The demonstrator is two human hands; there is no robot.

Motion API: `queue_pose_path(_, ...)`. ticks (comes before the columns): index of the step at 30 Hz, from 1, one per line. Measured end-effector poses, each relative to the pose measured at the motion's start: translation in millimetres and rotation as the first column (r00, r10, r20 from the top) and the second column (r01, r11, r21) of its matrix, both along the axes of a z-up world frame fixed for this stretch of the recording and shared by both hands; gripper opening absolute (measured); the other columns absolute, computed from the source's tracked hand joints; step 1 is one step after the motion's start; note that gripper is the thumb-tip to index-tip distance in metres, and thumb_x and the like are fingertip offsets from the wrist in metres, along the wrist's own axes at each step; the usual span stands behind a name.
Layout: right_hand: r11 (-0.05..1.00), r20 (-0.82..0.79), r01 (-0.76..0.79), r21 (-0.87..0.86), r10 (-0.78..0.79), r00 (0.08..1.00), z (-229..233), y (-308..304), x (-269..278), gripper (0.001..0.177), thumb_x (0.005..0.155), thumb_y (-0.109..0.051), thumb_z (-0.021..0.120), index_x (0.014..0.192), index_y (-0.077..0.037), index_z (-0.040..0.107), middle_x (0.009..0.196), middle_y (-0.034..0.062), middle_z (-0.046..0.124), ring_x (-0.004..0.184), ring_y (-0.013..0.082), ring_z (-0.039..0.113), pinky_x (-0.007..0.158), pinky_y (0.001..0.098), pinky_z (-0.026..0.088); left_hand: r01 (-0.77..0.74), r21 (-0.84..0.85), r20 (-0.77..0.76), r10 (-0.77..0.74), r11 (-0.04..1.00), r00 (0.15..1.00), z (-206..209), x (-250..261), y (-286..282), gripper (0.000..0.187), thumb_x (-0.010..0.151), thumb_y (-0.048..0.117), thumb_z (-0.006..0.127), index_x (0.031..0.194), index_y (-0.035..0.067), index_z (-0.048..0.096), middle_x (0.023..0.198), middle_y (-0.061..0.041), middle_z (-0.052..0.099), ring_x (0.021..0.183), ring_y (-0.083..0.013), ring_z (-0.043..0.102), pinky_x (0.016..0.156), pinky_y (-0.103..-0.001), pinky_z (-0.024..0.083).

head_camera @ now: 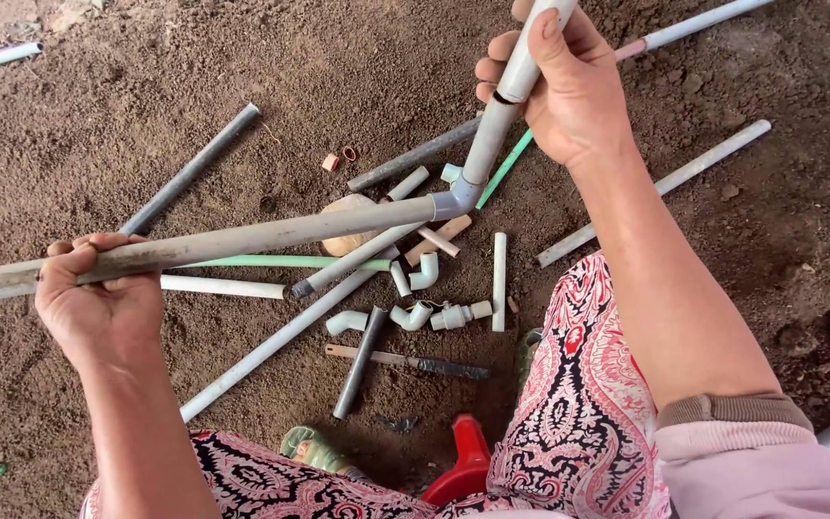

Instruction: The person sits on a small red stool on a dirt ground, surrounded by various PVC pipes and fittings. They pick up and connect different pipe segments and elbows, then use a knife to cut a green pipe.

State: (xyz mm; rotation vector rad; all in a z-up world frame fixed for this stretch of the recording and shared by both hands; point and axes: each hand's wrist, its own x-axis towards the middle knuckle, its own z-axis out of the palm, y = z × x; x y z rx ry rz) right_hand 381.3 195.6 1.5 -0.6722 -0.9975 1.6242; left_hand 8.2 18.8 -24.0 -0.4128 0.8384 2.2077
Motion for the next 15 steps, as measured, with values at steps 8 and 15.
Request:
queue_pose_path(8,0.999,-0.011,-0.038,0.034,0.039,0.999,0.9,-1.4,-1.2,0.03,0.082,-0.028,0.071,0.103,-0.009,0.064,0.092,0.0125,0.068,0.085,0.03,0.069,0.076,0.0445,0.061,-0.028,0.025,-0.021,0.028,0.999,0.999,-0.8,-2.0,-0.5,0.027,0.07,-0.017,0.049,0.086,0.004,0.049,0.075,-0.008,0.053,0.062,-0.0233,0.056,0.065,-0.035,0.057)
queue_pose_path(15,0.998,0.04,-0.069,0.003,0.068,0.997,1.9,-4.4,-5.1,0.03,0.082,-0.025,0.07,0.105,-0.007,0.062,0.094,0.0154,0.067,0.087,0.0314,0.069,0.079,0.0446,0.06,-0.023,-0.003,-0.063,0.023,1.0,0.998,-1.2,-2.6,-4.2,0.031,0.071,-0.017,0.05,0.091,0.007,0.048,0.073,-0.006,0.055,0.061,-0.0218,0.058,0.069,-0.035,0.055)
